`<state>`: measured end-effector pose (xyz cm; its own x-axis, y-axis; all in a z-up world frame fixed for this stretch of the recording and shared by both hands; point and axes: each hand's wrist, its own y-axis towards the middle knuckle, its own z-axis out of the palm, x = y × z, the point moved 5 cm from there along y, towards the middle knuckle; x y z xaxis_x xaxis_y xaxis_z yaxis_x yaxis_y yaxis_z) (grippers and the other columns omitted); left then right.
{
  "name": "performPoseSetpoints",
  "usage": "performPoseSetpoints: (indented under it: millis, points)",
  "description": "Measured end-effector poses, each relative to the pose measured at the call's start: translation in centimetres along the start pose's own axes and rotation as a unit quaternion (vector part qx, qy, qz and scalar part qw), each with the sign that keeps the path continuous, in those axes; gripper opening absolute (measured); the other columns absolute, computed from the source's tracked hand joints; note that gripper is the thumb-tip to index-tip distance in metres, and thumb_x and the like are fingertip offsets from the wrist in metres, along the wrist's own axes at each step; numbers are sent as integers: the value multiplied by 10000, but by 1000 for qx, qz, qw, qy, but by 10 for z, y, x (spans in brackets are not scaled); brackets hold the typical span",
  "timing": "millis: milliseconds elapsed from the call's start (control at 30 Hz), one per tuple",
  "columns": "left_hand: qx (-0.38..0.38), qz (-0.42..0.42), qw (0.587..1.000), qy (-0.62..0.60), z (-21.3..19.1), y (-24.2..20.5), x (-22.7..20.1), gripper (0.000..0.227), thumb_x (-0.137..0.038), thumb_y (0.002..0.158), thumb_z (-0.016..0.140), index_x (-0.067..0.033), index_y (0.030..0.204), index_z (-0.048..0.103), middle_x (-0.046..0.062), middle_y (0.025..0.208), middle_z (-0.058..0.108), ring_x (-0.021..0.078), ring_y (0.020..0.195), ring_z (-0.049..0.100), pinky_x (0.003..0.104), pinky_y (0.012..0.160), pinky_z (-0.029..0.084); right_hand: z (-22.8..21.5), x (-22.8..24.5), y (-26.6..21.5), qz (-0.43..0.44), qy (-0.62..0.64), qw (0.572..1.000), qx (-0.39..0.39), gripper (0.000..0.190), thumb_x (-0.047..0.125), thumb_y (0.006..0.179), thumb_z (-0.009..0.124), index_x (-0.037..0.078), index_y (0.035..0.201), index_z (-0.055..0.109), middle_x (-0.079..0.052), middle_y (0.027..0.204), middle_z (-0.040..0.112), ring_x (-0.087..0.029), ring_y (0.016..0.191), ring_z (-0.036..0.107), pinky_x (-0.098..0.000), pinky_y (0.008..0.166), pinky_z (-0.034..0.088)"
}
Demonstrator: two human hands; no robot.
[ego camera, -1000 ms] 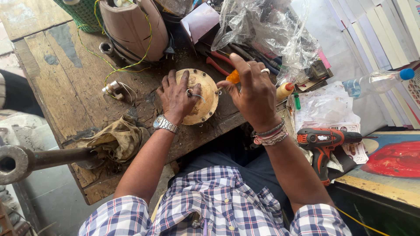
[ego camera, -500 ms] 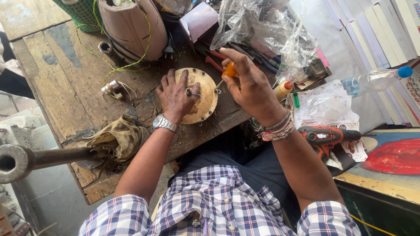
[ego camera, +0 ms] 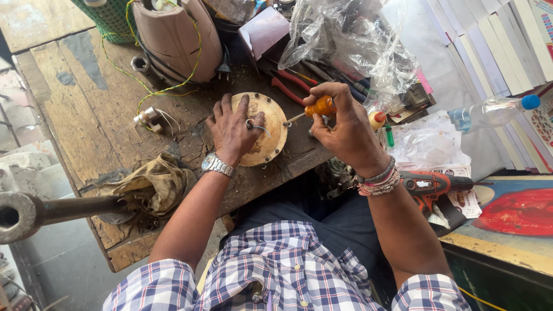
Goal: The person uses a screwdriver and hammer to secure screws into a circular wooden base with wires attached. They repeatedly tighten screws around the perimeter and tap the center hub with a hammer to adjust the fit.
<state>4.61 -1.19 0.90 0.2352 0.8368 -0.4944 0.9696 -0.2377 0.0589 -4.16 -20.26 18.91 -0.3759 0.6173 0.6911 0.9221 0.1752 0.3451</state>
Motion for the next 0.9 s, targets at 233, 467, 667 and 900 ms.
performPoseSetpoints:
  millis: [233,467,667,900]
  points:
    - [-9,4,1000,7,2,0,1,628,-520,898,618,-165,1416,588,229,1489,413,450,1381,360,680,1033,315,2,2,2,-28,16,999,41,461,-118,891,693,73,1246,468,-102,1203,632,-218,1138,697,-322,944,626]
    - [-16,7,1000,12,2,-1,1,630,-523,897,623,-167,1416,588,226,1486,418,448,1378,370,670,1040,319,2,12,13,-103,21,987,118,387,-160,860,656,85,1135,540,-84,1179,641,-226,1146,691,-325,964,596]
    - [-22,7,1000,12,3,-2,3,619,-518,898,634,-171,1409,593,221,1477,422,441,1375,373,674,1026,326,1,16,17,-98,27,989,106,391,-151,858,660,78,1151,539,-86,1181,634,-231,1148,687,-327,951,611]
    - [-19,9,1000,11,4,0,2,624,-525,887,630,-176,1404,594,214,1472,438,434,1371,377,673,1019,335,5,3,14,-99,24,988,115,398,-159,857,656,79,1154,541,-91,1184,640,-224,1148,690,-337,957,604]
